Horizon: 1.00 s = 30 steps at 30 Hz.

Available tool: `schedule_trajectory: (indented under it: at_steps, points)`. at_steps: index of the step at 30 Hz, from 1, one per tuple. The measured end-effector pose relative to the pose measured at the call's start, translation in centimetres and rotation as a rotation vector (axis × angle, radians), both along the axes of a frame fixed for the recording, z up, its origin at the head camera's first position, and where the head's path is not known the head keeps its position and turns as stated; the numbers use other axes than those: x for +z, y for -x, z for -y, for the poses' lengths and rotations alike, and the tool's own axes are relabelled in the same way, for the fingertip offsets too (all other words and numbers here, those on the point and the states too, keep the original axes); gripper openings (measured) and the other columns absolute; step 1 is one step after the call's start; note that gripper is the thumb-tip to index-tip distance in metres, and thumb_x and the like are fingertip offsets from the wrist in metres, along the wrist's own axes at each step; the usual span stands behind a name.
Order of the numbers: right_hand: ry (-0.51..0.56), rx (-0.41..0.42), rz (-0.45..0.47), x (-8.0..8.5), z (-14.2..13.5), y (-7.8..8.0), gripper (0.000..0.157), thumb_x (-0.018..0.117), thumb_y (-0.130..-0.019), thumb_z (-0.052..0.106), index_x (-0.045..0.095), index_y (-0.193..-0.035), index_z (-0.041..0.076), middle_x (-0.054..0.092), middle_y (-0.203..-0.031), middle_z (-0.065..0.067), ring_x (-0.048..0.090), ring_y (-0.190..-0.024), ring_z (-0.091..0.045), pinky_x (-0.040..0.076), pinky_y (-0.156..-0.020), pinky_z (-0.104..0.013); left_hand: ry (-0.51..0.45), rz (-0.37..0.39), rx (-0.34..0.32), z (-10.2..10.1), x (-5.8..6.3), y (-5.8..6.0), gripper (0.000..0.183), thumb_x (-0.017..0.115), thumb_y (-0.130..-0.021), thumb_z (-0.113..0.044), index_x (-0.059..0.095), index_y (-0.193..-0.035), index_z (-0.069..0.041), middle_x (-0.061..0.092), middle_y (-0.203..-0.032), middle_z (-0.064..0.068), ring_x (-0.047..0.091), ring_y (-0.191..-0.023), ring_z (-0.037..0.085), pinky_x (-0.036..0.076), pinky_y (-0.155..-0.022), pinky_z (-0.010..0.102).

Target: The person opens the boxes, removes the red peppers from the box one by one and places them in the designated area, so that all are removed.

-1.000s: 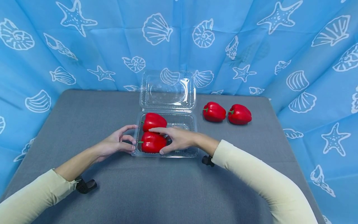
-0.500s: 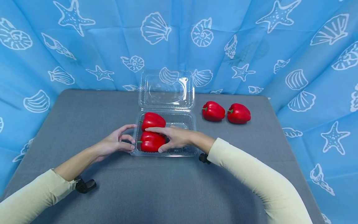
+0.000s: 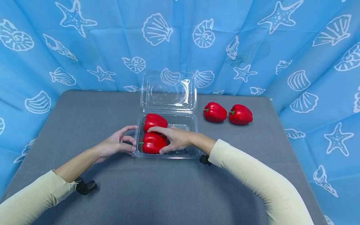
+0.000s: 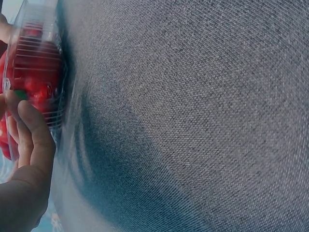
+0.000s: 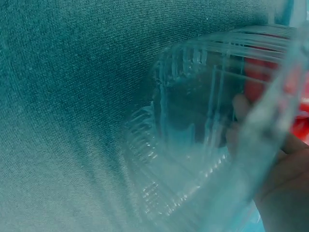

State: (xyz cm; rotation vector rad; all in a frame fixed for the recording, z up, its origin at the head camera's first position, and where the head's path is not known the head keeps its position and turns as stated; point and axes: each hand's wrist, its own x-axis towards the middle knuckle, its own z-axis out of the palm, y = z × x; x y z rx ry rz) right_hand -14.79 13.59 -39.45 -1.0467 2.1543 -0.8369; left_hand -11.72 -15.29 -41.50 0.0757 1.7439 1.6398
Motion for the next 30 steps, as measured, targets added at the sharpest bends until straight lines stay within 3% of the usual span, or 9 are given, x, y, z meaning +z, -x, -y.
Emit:
schedule_trajectory:
  at_steps: [6,23,30]
  points:
    - [0.001,-0.013,0.009,0.2,-0.3,0.1,0.086,0.081,-0.081,0.023,0.034,-0.152,0.028,0.047,-0.141,0.002,0.045,-0.125,-0.016,0.051,-0.093,-0.035,0.003,0.000,0.000,-0.1,0.1,-0.1,0.078,0.068,-0.089,-0.002,0.026,-0.153,-0.017,0.064,-0.103,0.013,0.067,-0.093,0.025,0.057,-0.086,0.038]
    - [-0.032,0.000,0.023,1.7,-1.7,0.0,0.083,0.080,-0.082,0.028,0.034,-0.152,0.031,0.046,-0.143,0.002,0.044,-0.126,-0.019,0.050,-0.095,-0.044,0.005,0.002,0.005,-0.2,-0.1,-0.2,0.084,0.070,-0.086,0.000,0.025,-0.154,-0.017,0.065,-0.100,0.010,0.067,-0.091,0.023,0.057,-0.083,0.039]
    - [0.001,0.014,0.039,2.7,-2.5,-0.3,0.083,0.080,-0.082,0.025,0.035,-0.153,0.027,0.049,-0.142,0.003,0.047,-0.124,-0.017,0.052,-0.093,-0.037,0.013,-0.001,0.010,-0.3,-0.2,-0.3,0.082,0.071,-0.087,0.000,0.027,-0.154,-0.018,0.064,-0.100,0.011,0.066,-0.089,0.023,0.057,-0.081,0.038]
